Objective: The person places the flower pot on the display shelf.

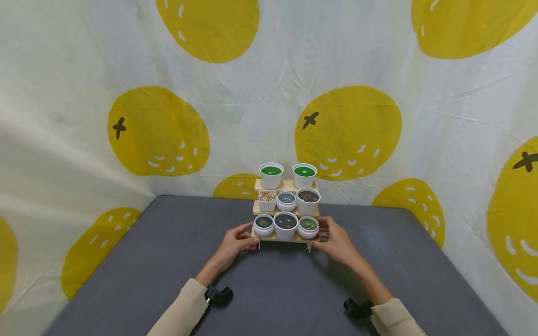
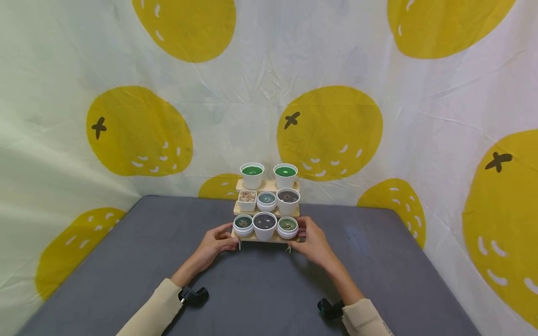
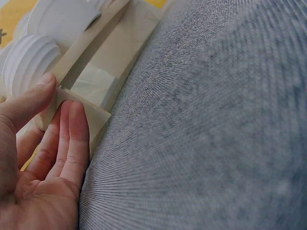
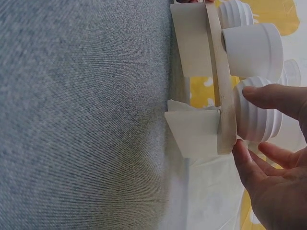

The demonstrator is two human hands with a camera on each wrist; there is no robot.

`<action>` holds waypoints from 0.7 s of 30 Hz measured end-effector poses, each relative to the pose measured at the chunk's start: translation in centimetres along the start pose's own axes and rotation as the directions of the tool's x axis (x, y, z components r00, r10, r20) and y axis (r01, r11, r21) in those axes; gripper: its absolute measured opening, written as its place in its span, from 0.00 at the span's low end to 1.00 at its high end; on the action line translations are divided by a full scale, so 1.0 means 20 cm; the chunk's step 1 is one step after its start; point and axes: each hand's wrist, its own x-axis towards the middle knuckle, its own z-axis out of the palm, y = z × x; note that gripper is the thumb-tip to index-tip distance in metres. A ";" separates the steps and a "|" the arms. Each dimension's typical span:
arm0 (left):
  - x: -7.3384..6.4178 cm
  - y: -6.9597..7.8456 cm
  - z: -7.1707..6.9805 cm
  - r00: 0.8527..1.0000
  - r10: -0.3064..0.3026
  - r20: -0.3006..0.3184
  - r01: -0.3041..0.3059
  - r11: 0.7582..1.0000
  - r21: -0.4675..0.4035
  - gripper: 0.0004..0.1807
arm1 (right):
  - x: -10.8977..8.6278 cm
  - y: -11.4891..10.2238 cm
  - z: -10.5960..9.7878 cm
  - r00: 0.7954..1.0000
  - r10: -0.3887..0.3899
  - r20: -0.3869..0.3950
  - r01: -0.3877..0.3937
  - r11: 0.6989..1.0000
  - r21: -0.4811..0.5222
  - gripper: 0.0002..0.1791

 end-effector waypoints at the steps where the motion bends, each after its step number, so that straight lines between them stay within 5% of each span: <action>1: 0.00 0.00 0.00 1.000 0.000 -0.002 0.000 1.000 0.000 0.40 | 0.00 0.00 0.00 1.000 0.001 0.005 -0.001 1.000 0.006 0.39; 15: 0.00 0.00 0.00 1.000 0.007 0.004 -0.007 1.000 -0.014 0.40 | 0.00 0.01 -0.06 0.995 -0.047 0.093 0.045 0.999 0.022 0.42; 21: 0.00 0.03 -0.05 0.993 -0.059 0.098 0.048 0.993 0.105 0.44 | -0.04 -0.02 -0.13 0.992 -0.007 0.124 0.000 0.999 0.051 0.42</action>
